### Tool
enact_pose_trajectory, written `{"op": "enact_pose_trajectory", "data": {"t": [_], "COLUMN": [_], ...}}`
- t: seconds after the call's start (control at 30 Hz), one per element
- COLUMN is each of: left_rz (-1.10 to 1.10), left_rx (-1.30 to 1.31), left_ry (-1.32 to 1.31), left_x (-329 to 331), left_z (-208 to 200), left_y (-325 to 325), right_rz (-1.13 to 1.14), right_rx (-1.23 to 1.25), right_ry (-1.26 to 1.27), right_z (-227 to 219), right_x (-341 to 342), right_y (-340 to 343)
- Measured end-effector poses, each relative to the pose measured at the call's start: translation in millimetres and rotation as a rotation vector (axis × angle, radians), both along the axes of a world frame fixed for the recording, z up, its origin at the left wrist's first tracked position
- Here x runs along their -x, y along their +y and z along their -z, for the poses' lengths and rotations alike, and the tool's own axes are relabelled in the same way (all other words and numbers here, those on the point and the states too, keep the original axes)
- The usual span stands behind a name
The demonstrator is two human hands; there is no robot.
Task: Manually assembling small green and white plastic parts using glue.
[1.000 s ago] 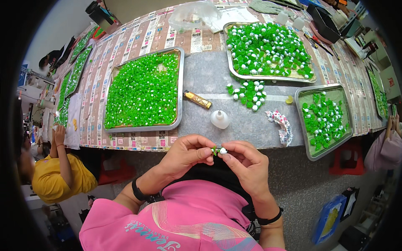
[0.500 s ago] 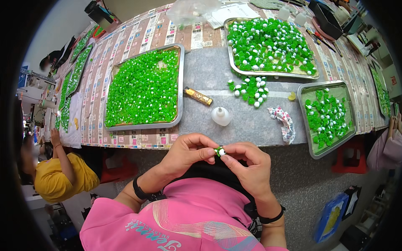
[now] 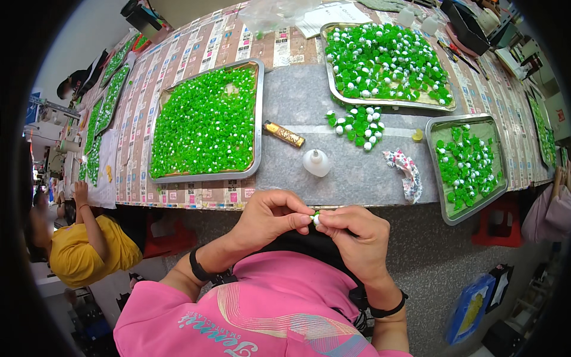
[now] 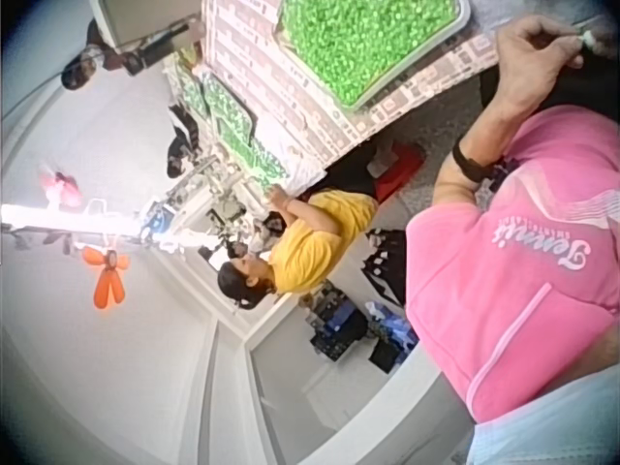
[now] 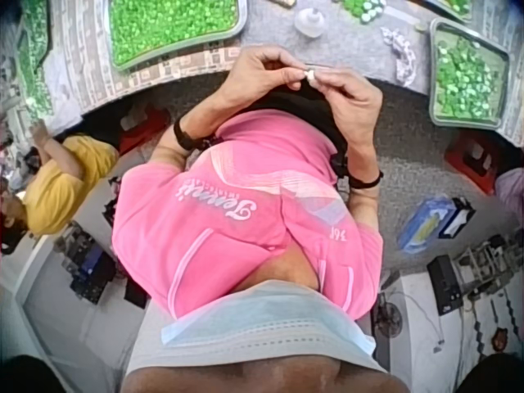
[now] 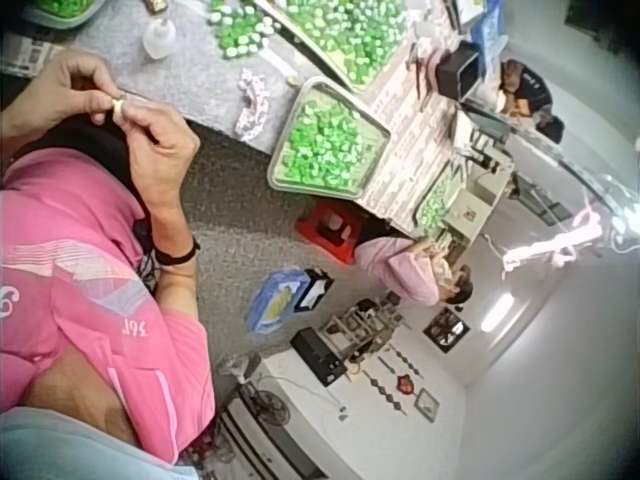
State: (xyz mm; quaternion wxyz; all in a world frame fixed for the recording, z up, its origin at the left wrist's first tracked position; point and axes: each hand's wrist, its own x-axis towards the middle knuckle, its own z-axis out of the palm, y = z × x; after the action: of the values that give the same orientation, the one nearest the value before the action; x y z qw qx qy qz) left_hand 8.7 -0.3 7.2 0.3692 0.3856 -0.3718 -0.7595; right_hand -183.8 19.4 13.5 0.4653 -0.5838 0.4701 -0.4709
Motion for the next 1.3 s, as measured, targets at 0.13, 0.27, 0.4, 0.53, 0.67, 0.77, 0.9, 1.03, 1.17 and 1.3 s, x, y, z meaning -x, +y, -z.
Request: {"op": "enact_pose_trajectory", "data": {"t": [0.13,0.27,0.4,0.53,0.67,0.77,0.9,1.03,1.17,1.3], "left_rz": [-0.014,-0.026,-0.049,-0.036,0.010,0.056,0.100,0.120,0.150,0.158], "left_rx": [0.066,0.090,0.160,0.206,0.186,0.103,0.053,0.006,-0.037,-0.115], "left_ry": [0.025,0.025,0.020,0.010,0.012,0.022,0.023,0.036,0.082,0.148], "left_x": [4,5,7,7,9,8,8,9,8,9], "left_z": [4,1,-1,-3,-7,-9,-12,-15,-9,-1], "left_y": [1,1,1,1,0,-2,-6,-7,-8,-6], "right_rz": [-0.009,0.021,0.041,-0.001,-0.036,-0.061,-0.095,-0.093,-0.109,-0.119], "right_rx": [0.014,-0.074,-0.110,-0.072,-0.083,-0.071,-0.069,-0.052,-0.067,-0.085], "right_ry": [-0.022,-0.103,-0.157,-0.121,-0.162,-0.155,-0.158,-0.117,-0.122,-0.136], "right_z": [2,0,1,4,5,6,3,3,2,5], "right_x": [2,1,2,9,16,19,18,18,18,19], "right_y": [2,2,1,0,-1,-1,-2,-2,-2,-2]}}
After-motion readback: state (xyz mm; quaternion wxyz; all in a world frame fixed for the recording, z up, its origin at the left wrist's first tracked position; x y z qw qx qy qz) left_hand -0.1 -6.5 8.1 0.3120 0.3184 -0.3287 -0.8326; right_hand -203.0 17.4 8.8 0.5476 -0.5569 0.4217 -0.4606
